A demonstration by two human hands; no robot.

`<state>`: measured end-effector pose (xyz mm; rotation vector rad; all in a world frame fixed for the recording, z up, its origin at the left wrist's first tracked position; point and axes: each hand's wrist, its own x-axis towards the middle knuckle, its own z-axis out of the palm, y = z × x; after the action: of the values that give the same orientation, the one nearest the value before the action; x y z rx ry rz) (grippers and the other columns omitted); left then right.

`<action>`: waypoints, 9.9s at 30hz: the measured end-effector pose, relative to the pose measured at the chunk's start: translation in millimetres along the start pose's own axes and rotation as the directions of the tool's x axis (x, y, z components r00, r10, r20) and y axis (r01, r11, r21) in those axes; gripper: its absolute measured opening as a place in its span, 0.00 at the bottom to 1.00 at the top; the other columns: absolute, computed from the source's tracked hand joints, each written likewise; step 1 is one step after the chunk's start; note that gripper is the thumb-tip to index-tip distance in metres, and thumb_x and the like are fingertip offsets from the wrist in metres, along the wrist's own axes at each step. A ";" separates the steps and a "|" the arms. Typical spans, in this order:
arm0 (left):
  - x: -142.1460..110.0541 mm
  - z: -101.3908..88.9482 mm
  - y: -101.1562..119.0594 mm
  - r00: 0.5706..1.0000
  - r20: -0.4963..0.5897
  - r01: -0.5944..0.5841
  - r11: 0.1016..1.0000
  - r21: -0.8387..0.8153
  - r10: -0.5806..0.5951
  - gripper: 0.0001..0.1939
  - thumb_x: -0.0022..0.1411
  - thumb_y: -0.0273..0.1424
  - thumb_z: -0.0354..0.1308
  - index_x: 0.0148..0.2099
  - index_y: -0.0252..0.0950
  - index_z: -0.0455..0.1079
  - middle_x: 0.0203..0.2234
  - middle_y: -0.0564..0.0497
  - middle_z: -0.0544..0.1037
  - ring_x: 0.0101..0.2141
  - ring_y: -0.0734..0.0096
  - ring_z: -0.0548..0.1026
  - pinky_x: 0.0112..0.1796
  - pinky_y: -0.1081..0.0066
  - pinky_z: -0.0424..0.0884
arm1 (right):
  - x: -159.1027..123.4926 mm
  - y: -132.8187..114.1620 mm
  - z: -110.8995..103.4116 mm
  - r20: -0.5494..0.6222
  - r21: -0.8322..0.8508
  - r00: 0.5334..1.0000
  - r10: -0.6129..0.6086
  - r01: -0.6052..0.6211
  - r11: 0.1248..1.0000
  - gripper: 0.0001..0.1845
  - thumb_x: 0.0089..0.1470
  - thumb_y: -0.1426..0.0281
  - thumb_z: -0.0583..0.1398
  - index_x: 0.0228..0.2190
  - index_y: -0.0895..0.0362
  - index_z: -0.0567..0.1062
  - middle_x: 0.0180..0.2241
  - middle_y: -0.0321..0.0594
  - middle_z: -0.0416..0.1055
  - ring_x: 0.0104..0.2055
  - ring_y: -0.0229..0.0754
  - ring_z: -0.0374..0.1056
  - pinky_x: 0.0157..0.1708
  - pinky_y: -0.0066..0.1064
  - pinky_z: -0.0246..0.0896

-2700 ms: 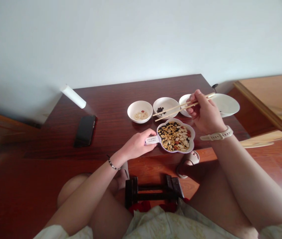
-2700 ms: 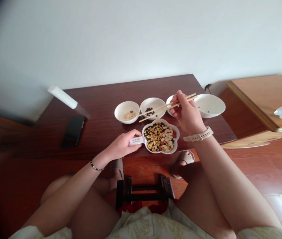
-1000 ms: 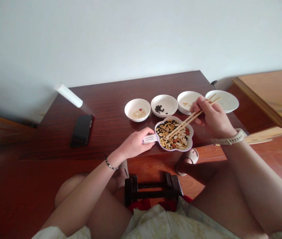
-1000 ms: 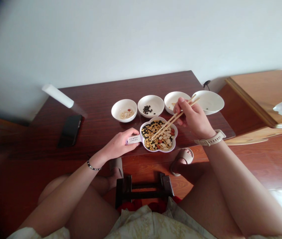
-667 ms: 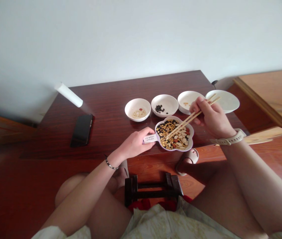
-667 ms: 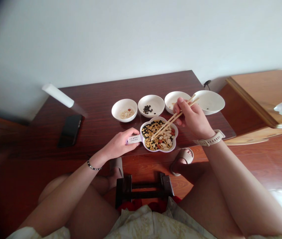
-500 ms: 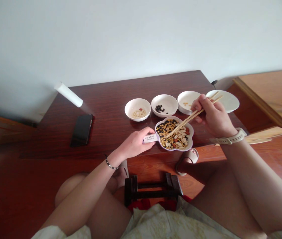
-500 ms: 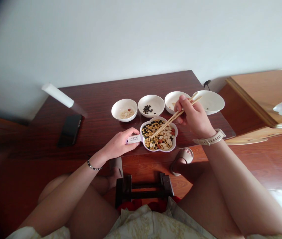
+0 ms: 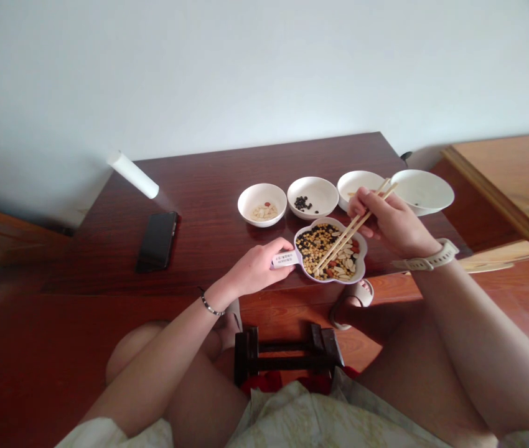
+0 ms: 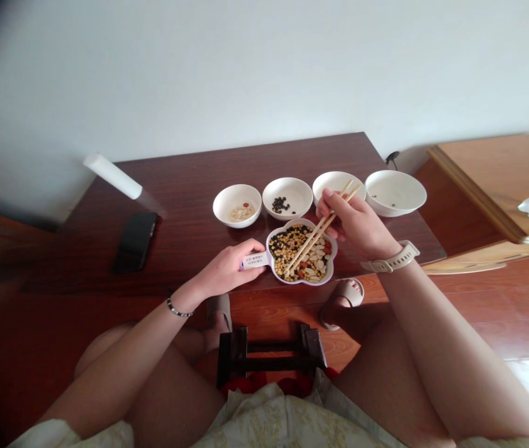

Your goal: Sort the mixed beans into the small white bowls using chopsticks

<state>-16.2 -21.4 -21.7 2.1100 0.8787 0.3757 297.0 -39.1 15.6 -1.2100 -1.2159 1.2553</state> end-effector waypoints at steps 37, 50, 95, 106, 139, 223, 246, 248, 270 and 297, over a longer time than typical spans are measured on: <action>-0.5 0.0 2.3 1.000 -0.003 0.015 0.999 -0.033 -0.015 0.12 0.70 0.39 0.65 0.51 0.39 0.74 0.38 0.53 0.83 0.35 0.68 0.78 0.38 0.70 0.67 | 43.6 -2.5 31.3 -0.390 0.294 0.909 -0.147 0.275 0.915 0.27 0.63 0.49 0.68 0.25 0.52 0.67 0.25 0.33 0.59 0.20 0.31 0.54 0.12 0.26 0.42; 0.9 -0.1 0.5 1.000 0.017 0.014 0.998 -0.063 -0.013 0.12 0.71 0.38 0.65 0.52 0.39 0.74 0.42 0.51 0.85 0.39 0.65 0.81 0.42 0.69 0.71 | 20.0 -0.6 41.2 0.009 0.264 0.996 -0.092 0.086 0.961 0.27 0.64 0.46 0.68 0.28 0.55 0.72 0.27 0.34 0.64 0.19 0.28 0.54 0.14 0.28 0.36; 0.0 -0.5 1.5 1.000 0.017 0.012 1.000 -0.007 -0.012 0.13 0.71 0.40 0.64 0.51 0.38 0.76 0.36 0.52 0.83 0.33 0.68 0.77 0.36 0.69 0.67 | 29.1 -3.4 49.5 -0.146 0.365 0.982 -0.121 0.167 0.916 0.26 0.62 0.49 0.71 0.27 0.54 0.69 0.26 0.33 0.61 0.20 0.29 0.56 0.13 0.26 0.44; -1.4 -4.0 5.3 1.000 0.030 0.010 1.000 -0.021 -0.009 0.11 0.71 0.39 0.63 0.49 0.37 0.76 0.36 0.51 0.83 0.33 0.68 0.77 0.35 0.71 0.66 | 44.6 -2.1 52.9 -0.363 0.257 0.908 -0.208 0.313 0.914 0.23 0.64 0.48 0.68 0.29 0.51 0.71 0.30 0.36 0.67 0.24 0.33 0.64 0.17 0.29 0.58; 2.4 -0.5 1.4 0.999 0.034 0.014 1.000 -0.028 -0.013 0.11 0.71 0.40 0.63 0.49 0.39 0.76 0.37 0.52 0.83 0.34 0.67 0.77 0.37 0.70 0.68 | -12.5 5.9 -12.8 -0.039 -0.033 0.999 -0.010 0.009 0.999 0.27 0.69 0.45 0.62 0.29 0.53 0.74 0.18 0.32 0.60 0.18 0.33 0.54 0.16 0.29 0.45; 0.6 0.6 2.7 0.999 0.035 -0.002 1.000 -0.011 0.002 0.11 0.72 0.39 0.63 0.50 0.38 0.75 0.36 0.52 0.83 0.34 0.69 0.77 0.37 0.70 0.66 | 32.7 -0.7 37.9 -0.381 0.275 0.907 -0.182 0.299 0.914 0.22 0.68 0.51 0.64 0.29 0.52 0.69 0.30 0.35 0.63 0.24 0.34 0.58 0.19 0.29 0.45; 2.4 0.3 0.3 0.999 0.036 0.022 1.000 -0.018 -0.021 0.12 0.71 0.40 0.63 0.50 0.38 0.76 0.37 0.51 0.83 0.34 0.67 0.77 0.36 0.71 0.68 | 0.2 12.5 -20.8 -0.386 0.025 0.919 -0.082 0.099 0.995 0.25 0.66 0.49 0.66 0.26 0.54 0.74 0.24 0.39 0.67 0.22 0.34 0.61 0.17 0.29 0.44; 2.4 0.2 0.3 0.999 0.035 0.020 1.000 -0.021 -0.019 0.12 0.71 0.40 0.63 0.50 0.38 0.76 0.37 0.51 0.83 0.34 0.67 0.77 0.36 0.70 0.68 | -0.8 11.8 -18.6 -0.380 0.011 0.922 -0.079 0.090 0.996 0.25 0.67 0.50 0.65 0.26 0.54 0.74 0.25 0.39 0.67 0.22 0.34 0.60 0.17 0.29 0.46; 2.3 0.8 -0.4 0.999 0.042 0.009 1.000 -0.015 -0.009 0.11 0.72 0.39 0.63 0.51 0.38 0.75 0.37 0.52 0.83 0.35 0.68 0.78 0.37 0.70 0.67 | -2.6 4.1 -23.5 -0.284 0.107 0.959 -0.019 0.051 0.993 0.23 0.65 0.53 0.67 0.27 0.55 0.72 0.28 0.37 0.65 0.19 0.31 0.55 0.16 0.32 0.32; 3.1 0.5 2.3 0.999 0.039 0.015 1.000 -0.024 -0.014 0.12 0.72 0.40 0.63 0.51 0.38 0.76 0.37 0.52 0.83 0.34 0.68 0.77 0.37 0.70 0.67 | -4.8 3.3 -14.1 -0.218 0.072 0.976 -0.001 0.017 0.997 0.25 0.67 0.50 0.66 0.27 0.54 0.72 0.29 0.38 0.65 0.21 0.32 0.57 0.13 0.28 0.43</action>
<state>-12.7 -20.5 -20.2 2.0807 0.8625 0.3352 311.3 -43.5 12.4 -1.2508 -1.0054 1.1181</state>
